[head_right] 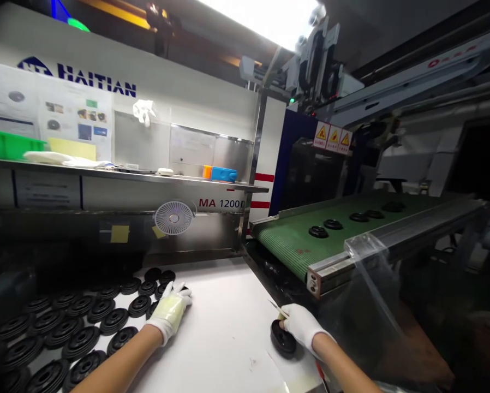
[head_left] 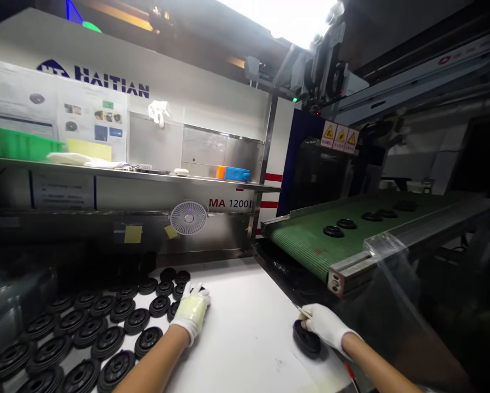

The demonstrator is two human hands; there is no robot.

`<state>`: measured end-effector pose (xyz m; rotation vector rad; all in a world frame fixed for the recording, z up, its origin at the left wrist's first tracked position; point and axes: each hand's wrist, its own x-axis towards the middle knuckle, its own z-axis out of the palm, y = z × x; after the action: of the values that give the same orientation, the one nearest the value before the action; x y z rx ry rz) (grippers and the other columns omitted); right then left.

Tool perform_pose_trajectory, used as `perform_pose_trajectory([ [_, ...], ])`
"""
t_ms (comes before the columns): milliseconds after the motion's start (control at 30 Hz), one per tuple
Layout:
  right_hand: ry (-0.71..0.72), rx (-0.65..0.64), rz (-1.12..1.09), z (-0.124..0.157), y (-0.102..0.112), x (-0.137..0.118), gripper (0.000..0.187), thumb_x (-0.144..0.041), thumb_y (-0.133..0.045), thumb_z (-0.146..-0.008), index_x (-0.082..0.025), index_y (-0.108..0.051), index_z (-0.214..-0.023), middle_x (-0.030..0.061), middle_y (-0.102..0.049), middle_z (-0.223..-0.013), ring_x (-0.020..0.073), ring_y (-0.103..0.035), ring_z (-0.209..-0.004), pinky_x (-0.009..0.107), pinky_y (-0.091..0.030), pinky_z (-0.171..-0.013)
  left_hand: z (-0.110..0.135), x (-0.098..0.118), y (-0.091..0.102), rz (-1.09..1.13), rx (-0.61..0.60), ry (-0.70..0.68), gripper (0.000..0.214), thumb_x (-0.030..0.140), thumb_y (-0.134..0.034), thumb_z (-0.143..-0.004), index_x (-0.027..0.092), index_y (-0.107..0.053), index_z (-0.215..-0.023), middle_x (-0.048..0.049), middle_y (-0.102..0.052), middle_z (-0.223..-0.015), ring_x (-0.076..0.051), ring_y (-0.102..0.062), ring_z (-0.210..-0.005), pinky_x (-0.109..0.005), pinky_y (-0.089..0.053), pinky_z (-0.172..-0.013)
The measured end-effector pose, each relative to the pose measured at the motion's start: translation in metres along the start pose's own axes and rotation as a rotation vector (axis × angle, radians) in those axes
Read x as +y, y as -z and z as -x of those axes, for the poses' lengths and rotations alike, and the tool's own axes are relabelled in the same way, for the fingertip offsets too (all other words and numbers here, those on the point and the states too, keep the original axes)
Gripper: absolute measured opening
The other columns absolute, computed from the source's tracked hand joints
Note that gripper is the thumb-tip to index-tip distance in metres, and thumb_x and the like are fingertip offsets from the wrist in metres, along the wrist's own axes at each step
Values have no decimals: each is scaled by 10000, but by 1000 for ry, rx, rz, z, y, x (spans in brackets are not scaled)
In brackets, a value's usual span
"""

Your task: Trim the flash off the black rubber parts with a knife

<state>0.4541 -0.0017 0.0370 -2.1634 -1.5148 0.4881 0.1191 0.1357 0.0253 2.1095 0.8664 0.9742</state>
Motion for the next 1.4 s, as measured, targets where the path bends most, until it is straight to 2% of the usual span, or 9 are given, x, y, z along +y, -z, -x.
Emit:
perform_pose_trajectory([
  [67, 30, 37, -52, 8, 4, -10, 206, -200, -574, -818, -147, -526, -624, -65, -515, -575, 104, -522, -554, 251, -426, -578, 2, 7, -10, 104, 39, 47, 127, 134, -618, -590, 200, -656, -691, -113, -592, -1075, -299, -287, -1236, -431, -11, -1039],
  [133, 81, 54, -139, 19, 1, -33, 163, -138, -528, -798, -156, -515, -637, -63, -503, -558, 110, -515, -546, 240, -402, -558, 12, 22, -24, 252, 55, 120, 183, 193, -600, -642, 185, -659, -815, -130, -562, -1131, -283, -321, -1219, -416, -89, -1042],
  [300, 266, -35, -368, 52, -55, -125, 99, -194, -478, -757, -178, -549, -689, -33, -579, -653, 144, -547, -650, 228, -399, -575, 59, 76, -53, 658, 4, 351, 466, 499, -346, -818, 192, -552, -1103, -127, -591, -1093, -254, -550, -992, -428, -400, -860],
  [367, 298, -58, -417, 67, -79, -160, 84, -189, -491, -737, -182, -555, -684, -21, -591, -673, 157, -548, -668, 235, -395, -580, 77, 87, -49, 969, 50, 510, 547, 585, -300, -802, 178, -574, -1045, -140, -619, -1011, -265, -573, -943, -417, -435, -808],
  [467, 360, -61, -485, 87, -96, -191, 87, -265, -531, -776, -206, -567, -828, -19, -601, -754, 169, -551, -716, 249, -399, -634, 97, 83, -27, 1461, 239, 728, 447, 571, -450, -755, 206, -571, -983, -123, -621, -982, -251, -579, -925, -382, -455, -779],
  [600, 457, -67, -546, 104, -103, -196, 243, -357, -372, -893, -224, -525, -760, -27, -570, -705, 154, -538, -673, 245, -389, -622, 117, 63, 5, 1627, 437, 799, 238, 348, -571, -756, 227, -519, -954, -34, -609, -879, -168, -598, -803, -328, -470, -728],
  [733, 477, -169, -340, 113, -127, -190, 164, -253, -389, -861, -233, -514, -757, -18, -587, -703, 160, -545, -647, 250, -374, -582, 125, 55, 12, 1707, 600, 706, 108, 146, -566, -723, 171, -527, -820, -6, -549, -662, -134, -565, -631, -282, -480, -634],
  [933, 480, -24, -1, 121, -155, -193, 252, -310, -273, -893, -238, -449, -728, -5, -565, -668, 174, -524, -593, 274, -347, -539, 125, 60, 5, 1699, 742, 697, 110, 109, -565, -685, 144, -554, -789, -29, -538, -657, -142, -544, -598, -303, -501, -610],
  [1400, 490, 84, 40, 141, -186, -195, 298, -362, -247, -916, -259, -444, -717, -40, -585, -616, 160, -549, -537, 264, -289, -474, 118, 63, 5, 1671, 935, 602, 147, 79, -503, -706, 146, -574, -817, -40, -565, -678, -133, -571, -628, -321, -509, -684],
])
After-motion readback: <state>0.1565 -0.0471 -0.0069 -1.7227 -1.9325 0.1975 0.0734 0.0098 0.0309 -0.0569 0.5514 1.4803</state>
